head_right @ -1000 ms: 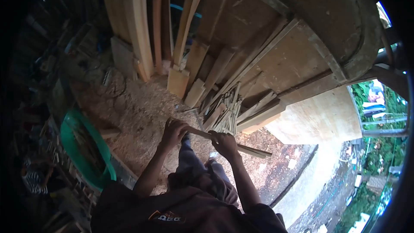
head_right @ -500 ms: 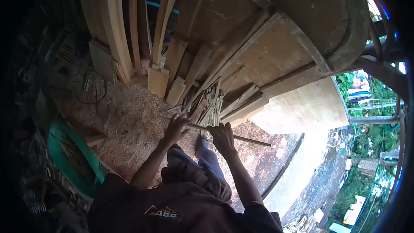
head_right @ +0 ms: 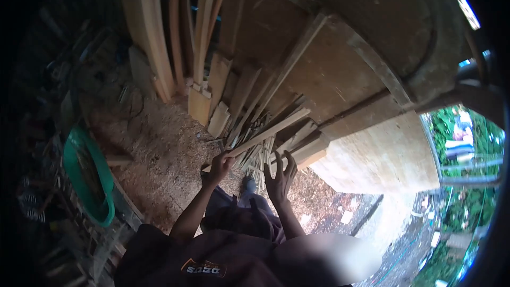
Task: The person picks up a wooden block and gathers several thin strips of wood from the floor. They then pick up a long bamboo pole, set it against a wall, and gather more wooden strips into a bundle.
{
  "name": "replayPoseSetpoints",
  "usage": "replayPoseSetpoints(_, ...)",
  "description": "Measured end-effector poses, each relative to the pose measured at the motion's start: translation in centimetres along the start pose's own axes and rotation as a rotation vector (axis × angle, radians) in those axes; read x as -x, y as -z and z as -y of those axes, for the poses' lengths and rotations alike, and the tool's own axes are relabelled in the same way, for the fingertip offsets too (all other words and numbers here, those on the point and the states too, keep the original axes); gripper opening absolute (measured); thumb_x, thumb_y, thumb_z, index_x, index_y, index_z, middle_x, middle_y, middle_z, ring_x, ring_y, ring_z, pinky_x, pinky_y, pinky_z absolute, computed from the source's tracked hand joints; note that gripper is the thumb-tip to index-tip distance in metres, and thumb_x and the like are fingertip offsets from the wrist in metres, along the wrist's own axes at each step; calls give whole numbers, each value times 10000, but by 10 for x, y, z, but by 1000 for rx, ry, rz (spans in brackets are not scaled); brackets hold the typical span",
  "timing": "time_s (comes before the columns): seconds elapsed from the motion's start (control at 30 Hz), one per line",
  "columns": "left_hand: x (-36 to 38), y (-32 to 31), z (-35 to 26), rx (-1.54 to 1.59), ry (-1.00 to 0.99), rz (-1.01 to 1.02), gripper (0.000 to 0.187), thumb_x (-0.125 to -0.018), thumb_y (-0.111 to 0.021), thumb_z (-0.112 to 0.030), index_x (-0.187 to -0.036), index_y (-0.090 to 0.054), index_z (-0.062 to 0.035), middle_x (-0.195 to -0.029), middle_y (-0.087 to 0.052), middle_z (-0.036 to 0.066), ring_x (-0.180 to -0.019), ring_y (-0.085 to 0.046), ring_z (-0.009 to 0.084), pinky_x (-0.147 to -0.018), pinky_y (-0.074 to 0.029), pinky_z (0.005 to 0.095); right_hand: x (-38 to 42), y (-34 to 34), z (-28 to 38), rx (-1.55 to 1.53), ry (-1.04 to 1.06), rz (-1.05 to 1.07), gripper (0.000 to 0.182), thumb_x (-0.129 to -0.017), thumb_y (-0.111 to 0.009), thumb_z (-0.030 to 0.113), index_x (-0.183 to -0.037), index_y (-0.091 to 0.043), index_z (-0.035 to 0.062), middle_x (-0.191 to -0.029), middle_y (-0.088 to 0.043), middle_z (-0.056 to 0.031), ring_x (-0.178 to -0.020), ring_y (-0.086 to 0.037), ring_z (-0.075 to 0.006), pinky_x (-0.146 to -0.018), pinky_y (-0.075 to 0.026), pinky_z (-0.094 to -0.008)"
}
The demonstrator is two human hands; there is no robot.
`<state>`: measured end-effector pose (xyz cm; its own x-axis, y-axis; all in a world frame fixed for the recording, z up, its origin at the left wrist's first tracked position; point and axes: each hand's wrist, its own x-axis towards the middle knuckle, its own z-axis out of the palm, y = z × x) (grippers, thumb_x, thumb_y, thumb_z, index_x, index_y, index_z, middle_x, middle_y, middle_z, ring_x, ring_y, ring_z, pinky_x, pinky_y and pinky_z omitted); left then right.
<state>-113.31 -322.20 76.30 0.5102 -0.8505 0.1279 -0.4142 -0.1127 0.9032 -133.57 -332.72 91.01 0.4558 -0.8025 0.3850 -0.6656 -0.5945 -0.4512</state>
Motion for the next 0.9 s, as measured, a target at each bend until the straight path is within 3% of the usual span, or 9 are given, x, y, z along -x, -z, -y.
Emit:
replayPoseSetpoints(0.1,11,-17,-14,225,115,-109,237,-998,-642,-78,-1221,-656,-1,-1023,-743,211,-975,-742,368,-796,-593,412,3,-30,-27,-191,62,150,1033,-794,-878,116,-1637,-283,160,-1694,-147,-235,-1391,-449,-441,-1061,-495,-515)
replayPoseSetpoints(0.2,31,-32,-10,50,16,-195,224,-1001,-654,-105,-1202,-673,-8,-1034,-741,200,-969,-740,376,-813,-587,421,-7,-52,-24,-407,128,238,1049,-827,-868,167,-1635,-204,77,-1688,-103,-296,-1466,-339,-527,-1070,-497,-531)
replayPoseSetpoints(0.27,26,-28,-31,73,127,-66,206,-992,-658,-98,-1183,-684,-25,-1045,-729,186,-976,-727,362,-830,-564,440,-9,-63,-13,-462,-72,413,1050,-839,-861,157,-1617,-172,4,-1593,-312,-351,-1440,-375,-530,-1057,-490,-541)
replayPoseSetpoints(0.37,29,-43,-6,-114,64,-41,249,-1029,-631,-191,-1229,-659,-47,-1152,-711,164,-1036,-703,354,-894,-552,429,-10,-102,-16,-489,14,221,966,-837,-859,111,-1566,-247,-57,-1359,-519,-321,-1202,-565,-498,-992,-498,-525)
replayPoseSetpoints(0.53,12,-85,47,-58,63,-92,201,-987,-652,-96,-1183,-658,-49,-1079,-688,170,-1038,-650,381,-919,-490,451,32,-191,-77,-512,-68,263,835,-838,-838,33,-1533,-377,3,-1216,-596,-268,-1106,-626,-448,-891,-536,-496)
replayPoseSetpoints(0.63,14,-127,134,-135,105,-30,407,-945,-723,-152,-1322,-601,-56,-1255,-638,185,-1199,-570,405,-1036,-422,500,55,-265,-127,-497,126,179,706,-865,-757,-74,-1493,-443,0,-1189,-667,-265,-1043,-676,-441,-852,-555,-488)
replayPoseSetpoints(0.67,12,-138,162,-156,94,-30,467,-942,-730,-168,-1370,-577,-60,-1314,-617,188,-1245,-546,409,-1059,-409,505,63,-289,-140,-587,19,289,655,-883,-732,-86,-1477,-471,-2,-1143,-700,-261,-988,-695,-431,-845,-554,-486)
replayPoseSetpoints(0.83,31,-152,266,-117,207,-151,510,-949,-715,-136,-1423,-541,-60,-1381,-594,180,-1302,-530,398,-1103,-396,493,79,-423,-189,-479,84,61,610,-919,-753,-4,-1479,-514,27,-1170,-697,-241,-1021,-679,-442,-855,-537,-501)
replayPoseSetpoints(0.9,48,-140,289,-123,217,-138,414,-958,-701,-113,-1354,-595,-54,-1309,-636,177,-1231,-586,376,-1057,-434,480,75,-452,-187,-507,-48,157,590,-959,-710,17,-1511,-507,75,-1135,-678,-268,-1014,-682,-437,-858,-535,-519)
